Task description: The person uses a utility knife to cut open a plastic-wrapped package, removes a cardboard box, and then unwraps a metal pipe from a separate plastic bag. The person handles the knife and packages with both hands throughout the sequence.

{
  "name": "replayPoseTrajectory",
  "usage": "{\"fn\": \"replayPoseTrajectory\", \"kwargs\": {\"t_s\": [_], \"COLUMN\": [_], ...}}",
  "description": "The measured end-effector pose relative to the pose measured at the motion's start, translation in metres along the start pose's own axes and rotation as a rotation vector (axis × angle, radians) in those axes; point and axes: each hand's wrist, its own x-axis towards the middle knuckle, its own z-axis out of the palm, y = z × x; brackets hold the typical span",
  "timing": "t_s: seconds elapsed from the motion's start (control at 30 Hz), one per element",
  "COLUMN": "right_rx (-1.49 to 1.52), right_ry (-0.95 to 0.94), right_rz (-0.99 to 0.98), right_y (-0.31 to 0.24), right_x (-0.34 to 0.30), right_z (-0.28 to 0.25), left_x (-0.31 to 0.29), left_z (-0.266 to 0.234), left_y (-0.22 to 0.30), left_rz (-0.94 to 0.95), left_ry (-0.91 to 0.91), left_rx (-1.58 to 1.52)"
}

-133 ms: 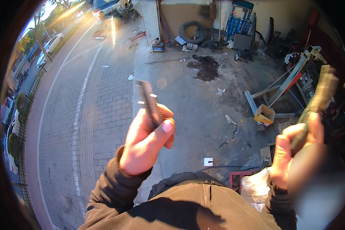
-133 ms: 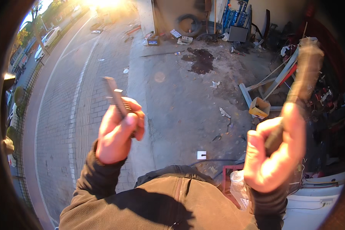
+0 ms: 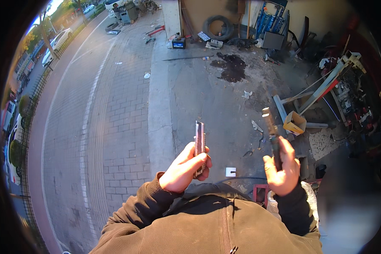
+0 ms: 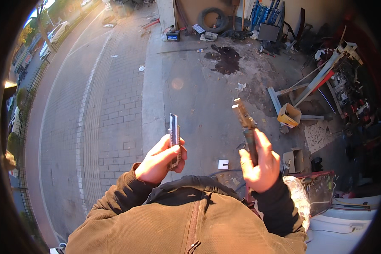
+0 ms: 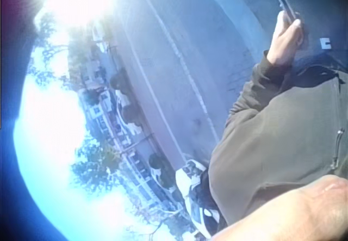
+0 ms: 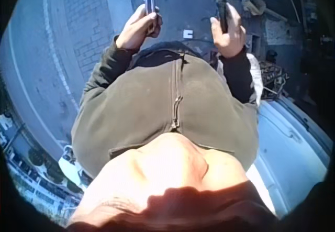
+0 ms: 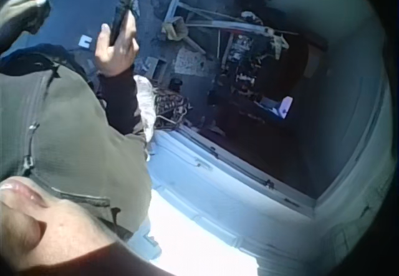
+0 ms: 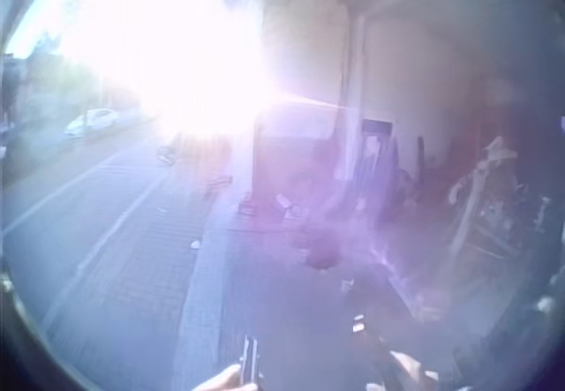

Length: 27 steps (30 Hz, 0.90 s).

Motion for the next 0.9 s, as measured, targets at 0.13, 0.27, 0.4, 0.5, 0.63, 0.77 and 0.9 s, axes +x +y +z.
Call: {"fn": "replayPoseTrajectory", "kwargs": {"t_s": [0.13, 0.27, 0.4, 0.5, 0.63, 0.77, 0.9], "right_rx": [0.455, 0.946, 1.425, 1.318, 1.244, 1.123, 1.123], "right_ry": [-0.287, -0.434, -0.594, -0.696, -0.657, -0.629, -0.592], "right_rz": [0.534, 0.683, 0.988, 1.016, 0.957, 0.902, 0.949], "right_y": [0.007, 0.027, 0.020, 0.014, 0.006, 0.003, 0.001], "right_x": [-0.042, -0.050, -0.064, -0.063, -0.062, -0.062, -0.067], "right_z": [0.037, 0.063, 0.076, 0.081, 0.087, 0.083, 0.081], "left_x": [-0.012, -0.024, -0.033, -0.035, -0.037, -0.037, -0.037], "left_z": [-0.027, -0.038, -0.045, -0.044, -0.051, -0.050, -0.044], "left_y": [-0.034, -0.042, -0.052, -0.058, -0.052, -0.053, -0.057], "left_rz": [-0.074, -0.130, -0.174, -0.111, -0.114, -0.085, 0.001], "left_ry": [-0.189, -0.205, -0.206, -0.224, -0.268, -0.279, -0.257], "left_rx": [0.032, 0.039, 0.047, 0.047, 0.121, 0.110, 0.130]}}
